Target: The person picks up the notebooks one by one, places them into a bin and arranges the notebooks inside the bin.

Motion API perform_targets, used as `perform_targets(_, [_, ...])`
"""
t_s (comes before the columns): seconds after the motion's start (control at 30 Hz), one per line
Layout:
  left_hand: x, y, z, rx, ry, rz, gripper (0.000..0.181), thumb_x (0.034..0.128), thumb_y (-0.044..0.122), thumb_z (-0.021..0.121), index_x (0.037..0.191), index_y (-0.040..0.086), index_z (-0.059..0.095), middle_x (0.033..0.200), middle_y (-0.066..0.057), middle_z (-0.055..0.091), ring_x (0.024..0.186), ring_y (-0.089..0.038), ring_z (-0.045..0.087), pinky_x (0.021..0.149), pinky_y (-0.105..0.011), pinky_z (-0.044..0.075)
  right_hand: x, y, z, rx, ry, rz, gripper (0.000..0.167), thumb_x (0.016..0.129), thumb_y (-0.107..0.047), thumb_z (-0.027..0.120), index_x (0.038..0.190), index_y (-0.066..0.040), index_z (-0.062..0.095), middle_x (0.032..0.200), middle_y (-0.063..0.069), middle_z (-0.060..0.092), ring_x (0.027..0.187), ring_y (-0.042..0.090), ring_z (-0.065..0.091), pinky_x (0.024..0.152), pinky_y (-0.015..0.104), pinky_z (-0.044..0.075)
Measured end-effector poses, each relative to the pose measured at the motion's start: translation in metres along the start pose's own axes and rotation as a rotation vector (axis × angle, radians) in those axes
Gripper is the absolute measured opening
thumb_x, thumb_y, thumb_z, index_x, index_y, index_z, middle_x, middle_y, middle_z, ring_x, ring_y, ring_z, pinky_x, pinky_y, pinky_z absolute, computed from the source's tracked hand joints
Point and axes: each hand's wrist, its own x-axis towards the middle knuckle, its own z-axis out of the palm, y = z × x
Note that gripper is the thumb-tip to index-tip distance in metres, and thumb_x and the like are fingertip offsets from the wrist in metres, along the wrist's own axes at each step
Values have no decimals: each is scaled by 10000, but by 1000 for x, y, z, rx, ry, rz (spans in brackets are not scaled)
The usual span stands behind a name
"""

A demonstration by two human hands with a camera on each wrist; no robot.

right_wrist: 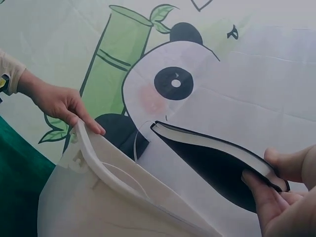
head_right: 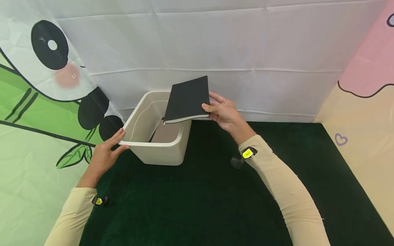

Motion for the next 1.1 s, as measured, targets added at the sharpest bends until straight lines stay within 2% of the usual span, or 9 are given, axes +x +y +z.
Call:
perform_targets(0.27, [2,-2,-1,0,-16,-16,641,906,218,778,1478,63,534,1558,-117,469,1329,-454,528,1016,-657,451,21,17,27,-10,43,-11,650,956,72,652,1536,-160,471,1121,72,717,852,141,746,766,242,577])
perform_targets(0.57, [0,-3,-1,4,-33,-26,639,915,210,769,1487,65,523,1563,-132,460,1333,-474,517,1013,-677,441,44,39,50,-18,89,-5,663,935,99,668,1521,-157,491,1380,178,617,849,153,732,743,252,595])
perform_targets(0.7, [0,-4,-1,5,-22,-17,635,914,204,771,1483,60,528,1563,-125,463,1331,-458,526,1016,-665,448,52,47,58,-48,96,7,688,931,97,677,1537,-151,468,1413,183,599,863,144,722,861,302,587])
perform_targets(0.87, [1,-6,-1,7,-28,-13,640,923,234,766,1490,66,521,1571,-117,453,1338,-454,520,1017,-664,447,59,54,64,-78,131,33,688,905,94,715,1514,-147,505,1434,161,593,885,158,719,1055,397,505])
perform_targets(0.97, [1,-6,-1,8,-33,-16,643,925,246,763,1493,69,518,1575,-117,447,1344,-453,516,1021,-663,445,62,57,67,-83,143,40,697,894,99,725,1512,-139,507,1416,156,610,951,199,727,1063,412,504])
perform_targets(1.1, [0,-5,-1,9,-44,-35,649,933,264,754,1502,76,506,1584,-116,433,1354,-457,504,1026,-669,437,65,62,69,-114,146,40,712,895,92,729,1526,-128,484,1368,159,645,1074,254,724,1006,403,546])
